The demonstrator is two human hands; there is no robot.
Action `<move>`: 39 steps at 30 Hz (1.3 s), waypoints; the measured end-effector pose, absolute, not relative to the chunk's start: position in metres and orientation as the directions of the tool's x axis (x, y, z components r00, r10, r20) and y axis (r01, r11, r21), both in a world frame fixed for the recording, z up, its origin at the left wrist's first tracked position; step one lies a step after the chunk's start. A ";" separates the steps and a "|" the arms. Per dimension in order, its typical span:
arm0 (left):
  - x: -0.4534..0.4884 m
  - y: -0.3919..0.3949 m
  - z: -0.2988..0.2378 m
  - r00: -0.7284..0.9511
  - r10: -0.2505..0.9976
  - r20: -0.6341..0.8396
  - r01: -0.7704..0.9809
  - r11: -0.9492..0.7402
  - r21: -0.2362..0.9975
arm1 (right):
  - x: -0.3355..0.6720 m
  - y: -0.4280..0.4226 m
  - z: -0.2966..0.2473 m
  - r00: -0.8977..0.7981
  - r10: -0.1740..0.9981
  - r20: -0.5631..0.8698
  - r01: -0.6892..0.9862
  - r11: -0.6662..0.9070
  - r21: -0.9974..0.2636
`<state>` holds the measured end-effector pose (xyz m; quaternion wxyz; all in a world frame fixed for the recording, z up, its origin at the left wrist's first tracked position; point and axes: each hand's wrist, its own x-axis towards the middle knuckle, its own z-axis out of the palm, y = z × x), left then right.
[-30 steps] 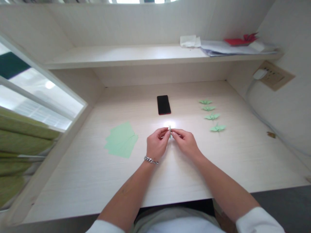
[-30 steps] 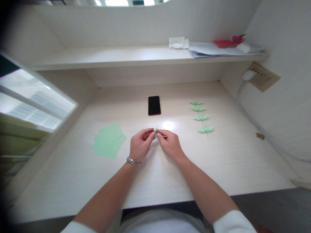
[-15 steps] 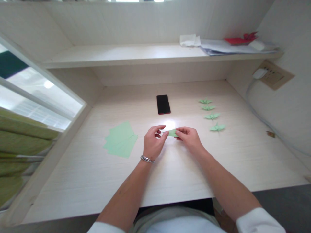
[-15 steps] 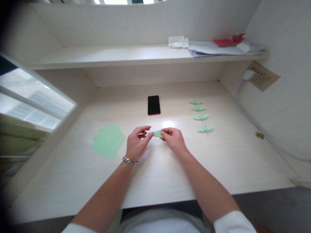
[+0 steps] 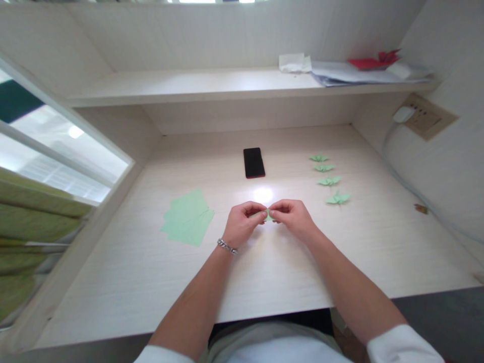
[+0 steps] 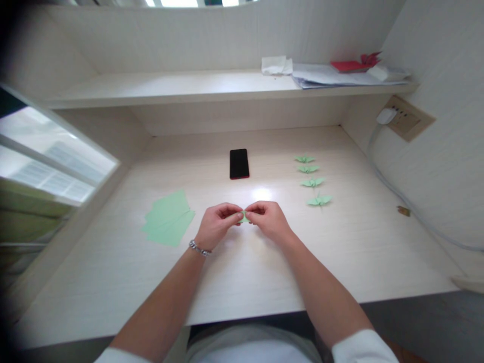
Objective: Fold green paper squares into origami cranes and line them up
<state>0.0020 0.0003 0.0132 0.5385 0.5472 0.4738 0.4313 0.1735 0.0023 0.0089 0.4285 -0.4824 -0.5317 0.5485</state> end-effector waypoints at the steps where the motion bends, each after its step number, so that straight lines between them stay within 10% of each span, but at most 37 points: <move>1: 0.002 0.000 0.014 0.170 0.985 -0.032 0.052 0.024 0.998 | 0.173 0.002 0.010 -0.177 0.981 -0.074 0.025 -0.071 -0.997; 11: 0.001 -0.006 0.013 0.116 0.984 0.134 0.229 -0.158 0.961 | 0.176 0.000 0.012 -0.197 0.964 -0.176 -0.085 -0.196 -0.977; 26: 0.003 -0.002 0.011 0.169 0.985 0.037 -0.001 -0.037 0.999 | 0.181 -0.001 0.021 -0.207 0.971 0.117 0.295 0.176 -0.939; 39: 0.003 -0.004 0.010 0.116 0.988 0.106 0.041 -0.111 0.993 | 0.178 -0.004 0.021 -0.199 0.968 0.153 0.279 0.205 -0.938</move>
